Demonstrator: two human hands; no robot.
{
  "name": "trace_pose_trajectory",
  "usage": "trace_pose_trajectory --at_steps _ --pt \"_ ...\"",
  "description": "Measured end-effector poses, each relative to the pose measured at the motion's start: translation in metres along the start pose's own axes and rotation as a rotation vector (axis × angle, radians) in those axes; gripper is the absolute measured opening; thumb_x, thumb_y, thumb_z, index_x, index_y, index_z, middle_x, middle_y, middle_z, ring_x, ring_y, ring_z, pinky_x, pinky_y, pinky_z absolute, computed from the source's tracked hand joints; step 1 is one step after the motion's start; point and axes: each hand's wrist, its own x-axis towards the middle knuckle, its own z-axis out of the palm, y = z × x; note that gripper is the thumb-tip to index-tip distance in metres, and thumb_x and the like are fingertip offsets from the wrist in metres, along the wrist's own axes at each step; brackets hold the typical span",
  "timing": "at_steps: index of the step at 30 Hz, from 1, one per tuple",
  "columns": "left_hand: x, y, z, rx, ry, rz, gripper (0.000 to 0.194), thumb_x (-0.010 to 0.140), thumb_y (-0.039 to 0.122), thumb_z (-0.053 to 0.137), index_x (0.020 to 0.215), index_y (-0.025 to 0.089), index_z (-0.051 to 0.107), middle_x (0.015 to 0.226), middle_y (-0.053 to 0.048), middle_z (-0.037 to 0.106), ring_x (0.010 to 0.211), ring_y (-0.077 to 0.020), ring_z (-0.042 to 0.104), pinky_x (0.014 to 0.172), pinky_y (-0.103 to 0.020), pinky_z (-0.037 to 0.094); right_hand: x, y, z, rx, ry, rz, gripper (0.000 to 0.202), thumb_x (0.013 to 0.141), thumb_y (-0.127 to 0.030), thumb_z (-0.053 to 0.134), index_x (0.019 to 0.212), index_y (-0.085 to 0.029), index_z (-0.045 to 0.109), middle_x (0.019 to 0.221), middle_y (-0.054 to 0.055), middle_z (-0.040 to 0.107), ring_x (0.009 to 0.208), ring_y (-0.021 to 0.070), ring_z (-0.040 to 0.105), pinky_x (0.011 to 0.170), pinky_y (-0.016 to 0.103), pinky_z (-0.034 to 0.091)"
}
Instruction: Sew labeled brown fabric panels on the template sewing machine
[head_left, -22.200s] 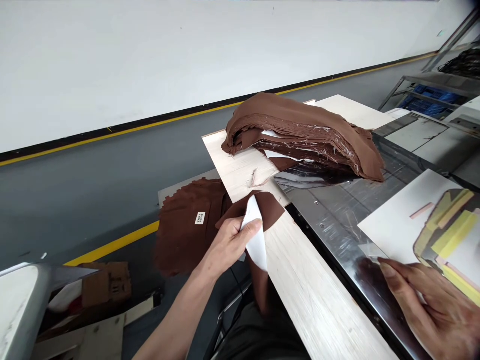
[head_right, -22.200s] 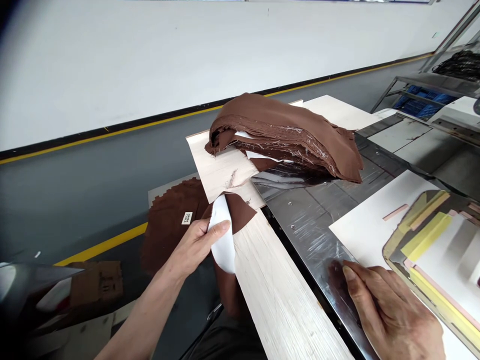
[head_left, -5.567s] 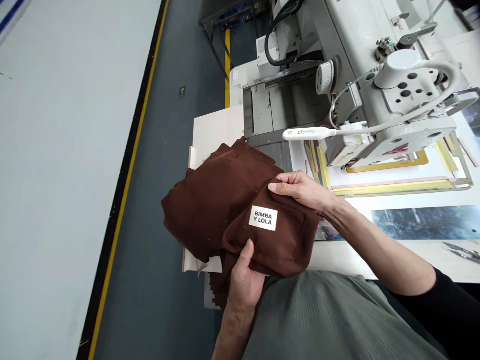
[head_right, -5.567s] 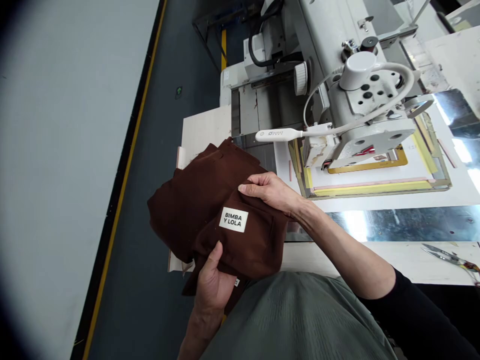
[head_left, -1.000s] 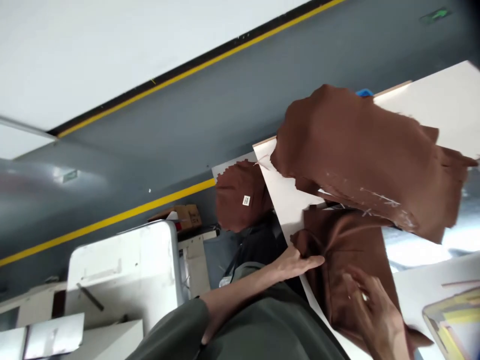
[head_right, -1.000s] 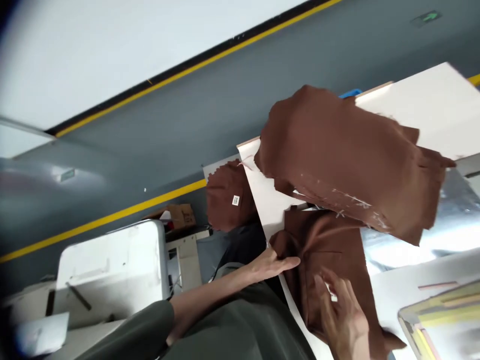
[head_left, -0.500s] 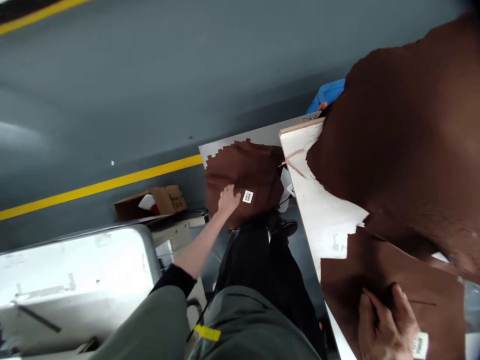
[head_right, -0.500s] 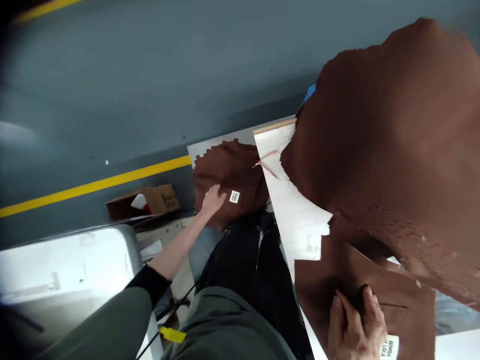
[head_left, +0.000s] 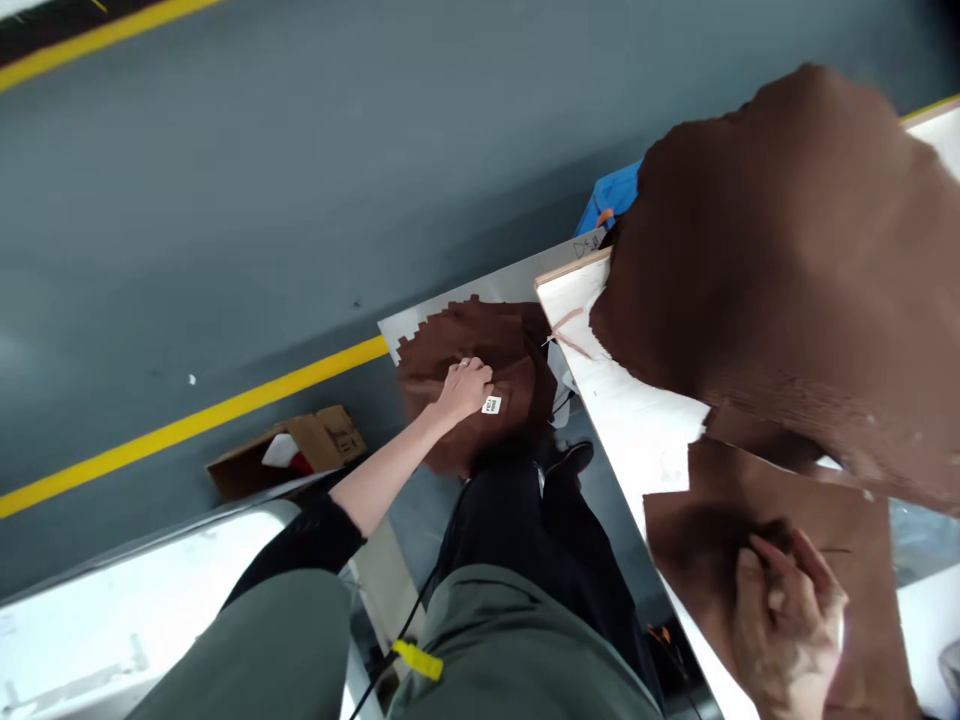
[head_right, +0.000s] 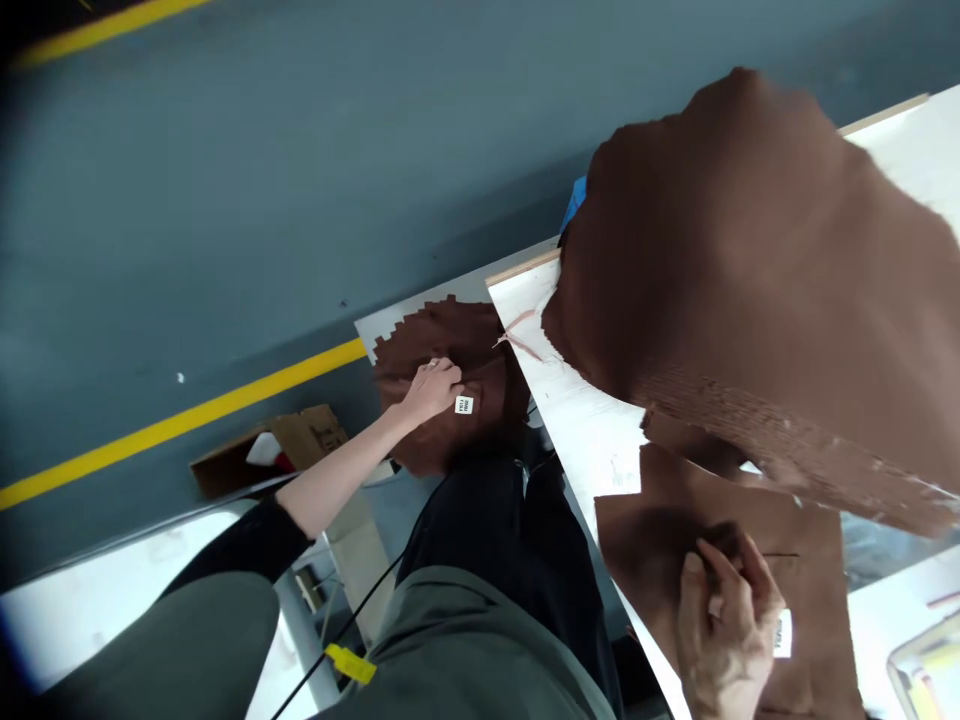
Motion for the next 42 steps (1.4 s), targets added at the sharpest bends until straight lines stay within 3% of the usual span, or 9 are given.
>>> trace_pose_trajectory --at_steps 3,5,8,11,15,20,27,32,42 --pt "-0.048 0.028 -0.041 -0.156 0.023 0.019 0.022 0.095 0.035 0.066 0.103 0.015 0.067 0.108 -0.007 0.067 0.098 -0.021 0.065 0.088 -0.041 0.054 -0.003 -0.033 -0.02 0.132 0.111 0.078 0.034 0.096 -0.041 0.06 0.114 -0.014 0.07 0.134 0.018 0.061 0.112 0.0354 0.064 0.094 0.047 0.052" --pt "-0.088 0.053 -0.07 -0.306 0.044 0.024 0.026 0.087 0.038 0.073 0.077 0.016 0.064 0.074 0.001 0.062 0.074 -0.018 0.062 0.072 -0.032 0.051 -0.006 -0.055 -0.03 0.28 -0.053 0.187 0.036 0.098 -0.047 0.055 0.112 -0.017 0.071 0.115 0.015 0.071 0.107 0.0328 0.067 0.092 0.043 0.053" --pt "-0.152 0.101 -0.101 -0.593 0.097 0.037 0.039 0.088 0.048 0.068 0.068 0.019 0.052 0.06 0.005 0.049 0.058 -0.013 0.053 0.056 -0.025 0.041 -0.007 -0.079 -0.029 0.587 -0.422 0.398 0.043 0.096 -0.057 0.057 0.114 -0.021 0.072 0.111 0.012 0.074 0.107 0.032 0.068 0.091 0.039 0.054" --pt "-0.206 0.154 -0.11 -0.865 0.141 0.06 0.04 0.085 0.054 0.068 0.071 0.021 0.05 0.063 0.005 0.053 0.057 -0.0129 0.055 0.056 -0.025 0.044 0.001 -0.094 -0.018 0.99 -0.667 0.434 0.057 0.089 -0.062 0.066 0.127 -0.021 0.067 0.131 0.013 0.067 0.123 0.0343 0.06 0.104 0.045 0.049" --pt "-0.25 0.223 -0.096 -1.087 0.144 0.108 0.033 0.08 0.049 0.076 0.079 0.021 0.059 0.073 0.001 0.063 0.064 -0.0147 0.062 0.06 -0.026 0.049 0.018 -0.102 -0.024 1.573 -0.778 0.454 0.069 0.089 -0.07 0.059 0.138 -0.021 0.059 0.135 0.016 0.062 0.125 0.0308 0.058 0.105 0.048 0.046" --pt "-0.269 0.297 -0.071 -1.171 0.127 0.154 0.028 0.079 0.04 0.08 0.077 0.021 0.06 0.078 0.003 0.069 0.072 -0.0156 0.066 0.067 -0.026 0.053 0.037 -0.088 -0.074 1.926 -0.784 0.345 0.054 0.089 -0.063 0.066 0.119 -0.018 0.067 0.097 0.009 0.069 0.086 0.0202 0.065 0.082 0.035 0.051" --pt "-0.273 0.372 -0.044 -1.052 0.075 0.272 0.027 0.082 0.037 0.079 0.076 0.019 0.06 0.079 0.001 0.066 0.075 -0.0142 0.063 0.073 -0.026 0.054 0.046 -0.031 -0.123 1.961 -0.464 0.408 0.038 0.082 -0.047 0.081 0.072 -0.018 0.058 0.061 -0.005 0.05 0.053 0.0087 0.039 0.051 0.02 0.033" --pt "-0.281 0.4 -0.027 -0.866 0.171 0.369 0.029 0.083 0.043 0.078 0.08 0.019 0.062 0.079 0.001 0.063 0.075 -0.0146 0.061 0.069 -0.024 0.053 0.046 0.003 -0.149 1.985 -0.261 0.367 0.036 0.086 -0.044 0.078 0.072 -0.018 0.057 0.062 -0.005 0.048 0.054 0.0079 0.035 0.05 0.021 0.027" --pt "-0.296 0.422 -0.004 -0.754 0.214 0.442 0.029 0.085 0.044 0.076 0.083 0.019 0.061 0.079 0.001 0.06 0.07 -0.0123 0.057 0.06 -0.021 0.049 0.036 0.028 -0.171 2.031 -0.183 0.329 0.038 0.084 -0.045 0.079 0.069 -0.019 0.056 0.06 -0.006 0.05 0.053 0.0085 0.037 0.052 0.022 0.033"
